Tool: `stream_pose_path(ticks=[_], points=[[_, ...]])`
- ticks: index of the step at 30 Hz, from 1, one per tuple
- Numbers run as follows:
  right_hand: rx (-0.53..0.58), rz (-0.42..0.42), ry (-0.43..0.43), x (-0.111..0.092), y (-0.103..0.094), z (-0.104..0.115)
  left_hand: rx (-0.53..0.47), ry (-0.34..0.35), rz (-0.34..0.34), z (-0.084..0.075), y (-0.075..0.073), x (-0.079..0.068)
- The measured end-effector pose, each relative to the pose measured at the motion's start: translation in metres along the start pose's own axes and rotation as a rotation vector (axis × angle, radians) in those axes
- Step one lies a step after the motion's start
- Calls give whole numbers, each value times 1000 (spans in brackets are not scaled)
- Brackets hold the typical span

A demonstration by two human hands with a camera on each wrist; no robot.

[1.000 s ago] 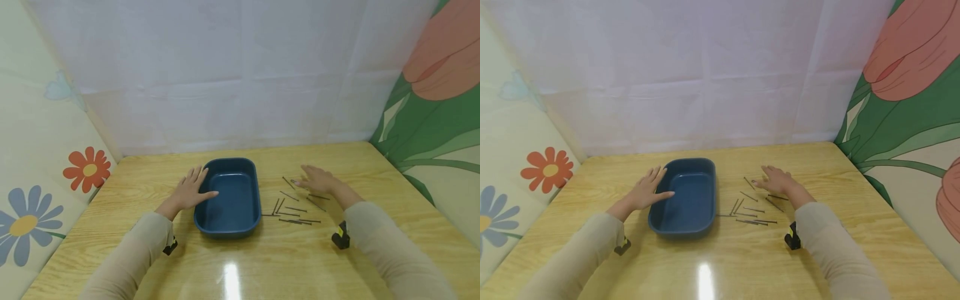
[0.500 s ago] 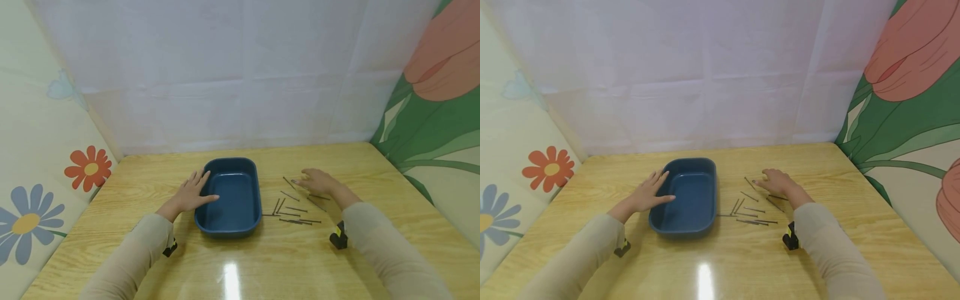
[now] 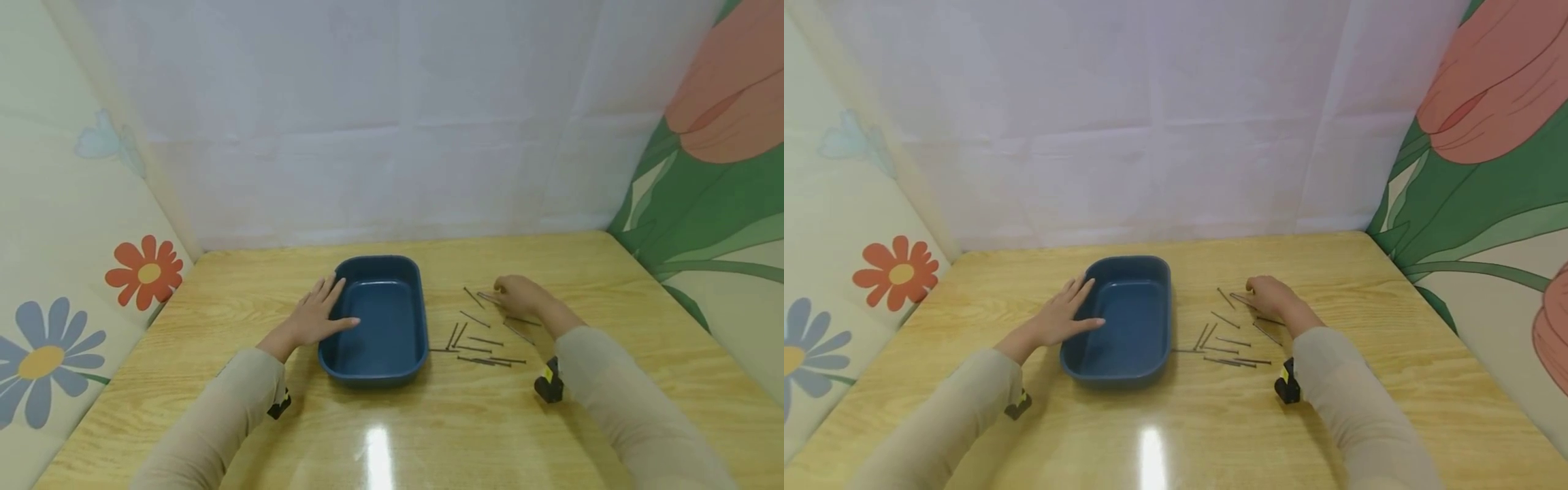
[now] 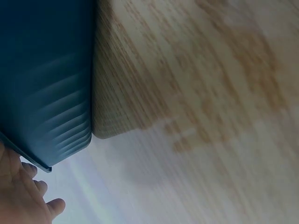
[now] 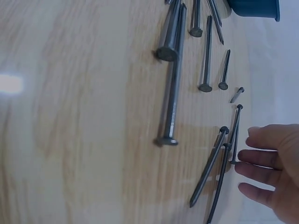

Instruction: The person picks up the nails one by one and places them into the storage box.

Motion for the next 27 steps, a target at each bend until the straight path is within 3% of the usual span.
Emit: stream_pose_path(ticks=[12, 19, 27], points=[[-37, -4, -38, 5, -3, 4, 13, 9, -17, 0, 4, 3], [-127, 6, -7, 13, -1, 6, -25, 19, -38, 0, 6, 2], [-148, 8, 28, 18, 3, 5, -63, 6, -41, 0, 6, 1]])
Point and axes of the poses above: each hand's wrist, its own x-axis towards the middle knuckle, its own y-axis out of the palm, z = x × y, the point moved 3 cm from there along x, towards the middle knuckle, and after that the axes turned 3 degrees about -z, right-handed, at the moved point
